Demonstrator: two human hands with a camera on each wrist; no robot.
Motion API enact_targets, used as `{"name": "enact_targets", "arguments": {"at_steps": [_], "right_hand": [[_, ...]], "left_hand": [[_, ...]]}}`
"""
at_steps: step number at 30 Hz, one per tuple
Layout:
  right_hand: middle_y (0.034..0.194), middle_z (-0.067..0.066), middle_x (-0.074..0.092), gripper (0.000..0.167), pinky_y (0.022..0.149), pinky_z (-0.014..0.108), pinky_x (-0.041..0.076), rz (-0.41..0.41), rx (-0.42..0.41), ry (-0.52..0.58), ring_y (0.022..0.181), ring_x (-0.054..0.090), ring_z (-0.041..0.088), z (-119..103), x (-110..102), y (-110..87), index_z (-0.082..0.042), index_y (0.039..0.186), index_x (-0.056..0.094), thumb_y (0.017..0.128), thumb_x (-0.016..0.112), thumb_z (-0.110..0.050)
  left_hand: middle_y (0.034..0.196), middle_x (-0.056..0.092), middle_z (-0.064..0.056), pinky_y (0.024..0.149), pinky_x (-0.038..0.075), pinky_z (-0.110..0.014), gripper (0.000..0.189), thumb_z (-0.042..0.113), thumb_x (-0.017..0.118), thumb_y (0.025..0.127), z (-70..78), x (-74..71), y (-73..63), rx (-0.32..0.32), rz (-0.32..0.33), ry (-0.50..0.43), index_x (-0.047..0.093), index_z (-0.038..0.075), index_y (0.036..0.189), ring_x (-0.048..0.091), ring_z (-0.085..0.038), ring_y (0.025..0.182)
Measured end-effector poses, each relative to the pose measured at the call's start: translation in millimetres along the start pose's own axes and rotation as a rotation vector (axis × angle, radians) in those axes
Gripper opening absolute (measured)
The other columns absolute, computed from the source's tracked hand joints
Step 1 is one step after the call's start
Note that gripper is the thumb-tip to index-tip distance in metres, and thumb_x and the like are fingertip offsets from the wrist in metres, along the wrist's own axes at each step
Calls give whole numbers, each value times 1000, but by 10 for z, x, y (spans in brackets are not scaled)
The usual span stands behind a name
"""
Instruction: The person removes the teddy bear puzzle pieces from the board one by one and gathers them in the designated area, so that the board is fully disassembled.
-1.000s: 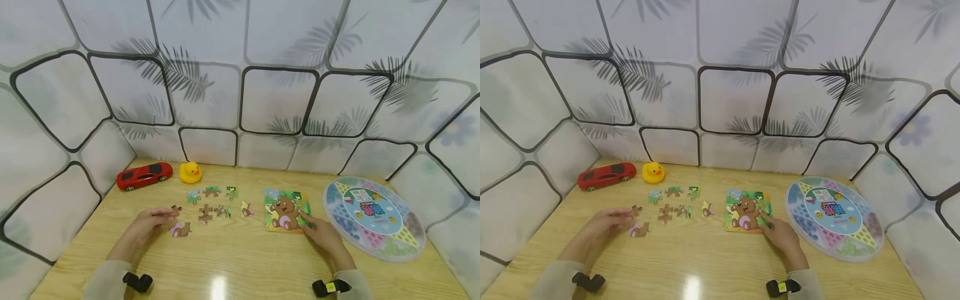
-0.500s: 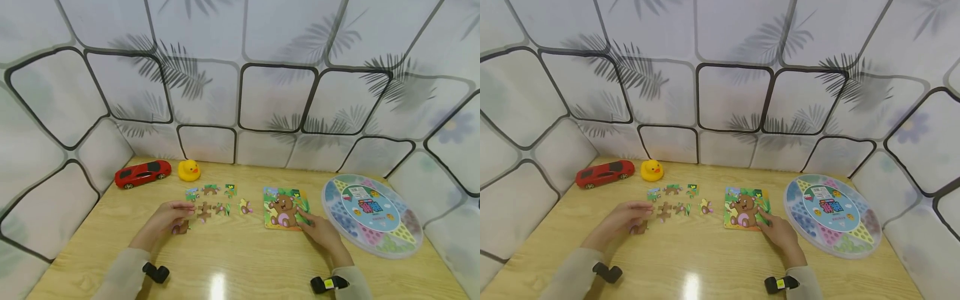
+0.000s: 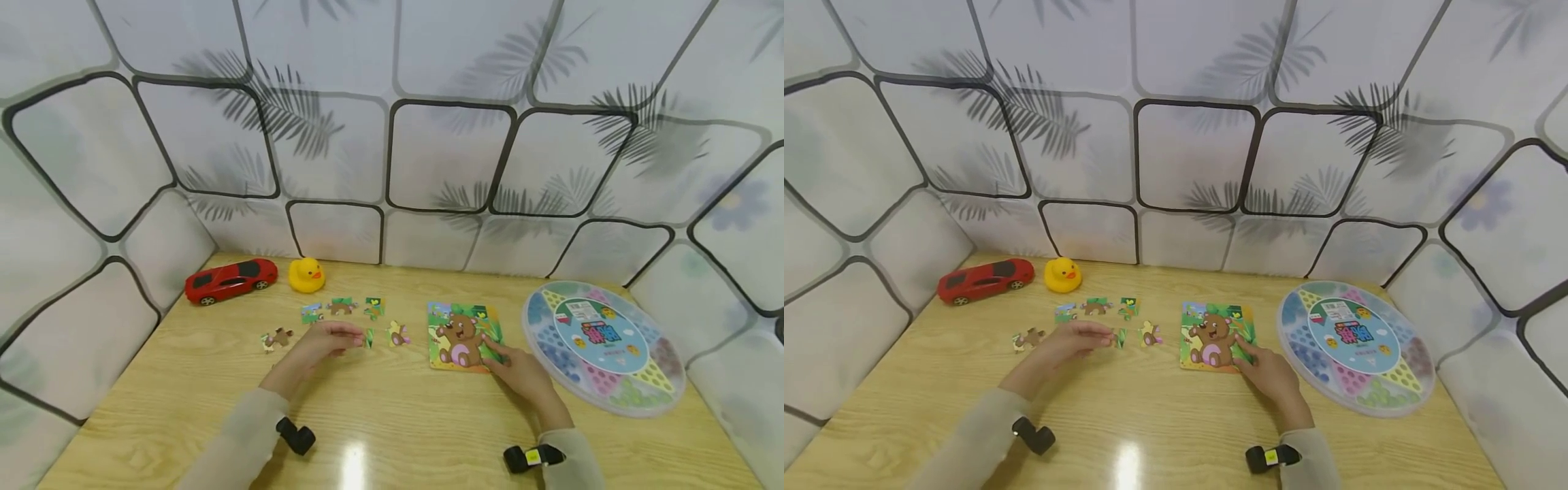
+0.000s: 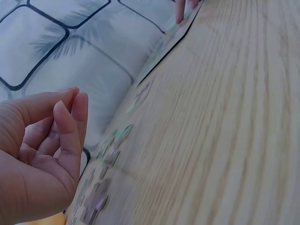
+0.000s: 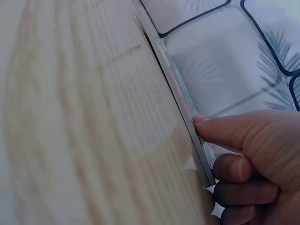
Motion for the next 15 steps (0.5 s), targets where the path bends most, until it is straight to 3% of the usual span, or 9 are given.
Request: {"name": "enact_targets", "arguments": {"at_steps": [3, 7, 15], "right_hand": [[49, -5, 32, 56, 43, 26, 28, 0, -3, 12, 44, 27, 10, 9, -1, 2, -18, 140, 47, 91, 61, -40], [50, -5, 31, 56, 44, 27, 28, -12, -9, 21, 45, 26, 10, 15, 7, 7, -19, 141, 47, 90, 62, -39], [52, -4, 32, 56, 45, 27, 29, -13, -11, 27, 46, 29, 10, 14, -6, 15, -18, 141, 46, 91, 63, -34]], "left_hand": [[93, 71, 4, 65, 47, -20, 20, 8, 69, 85, -6, 104, 27, 8, -20, -26, 70, 3, 104, 63, -7, 81], [95, 71, 1, 67, 49, -21, 25, 7, 69, 85, -17, 278, 54, 10, -51, -52, 67, -1, 108, 64, -8, 82], [107, 69, -9, 72, 51, -22, 36, 5, 68, 86, 42, 773, 248, 20, -122, -69, 59, -7, 119, 66, -11, 89]]}}
Point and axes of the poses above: each hand's wrist, its own y-axis towards the middle knuckle, its own x-axis out of the palm, z = x × y, the point moved 4 cm from there along y, towards the middle knuckle
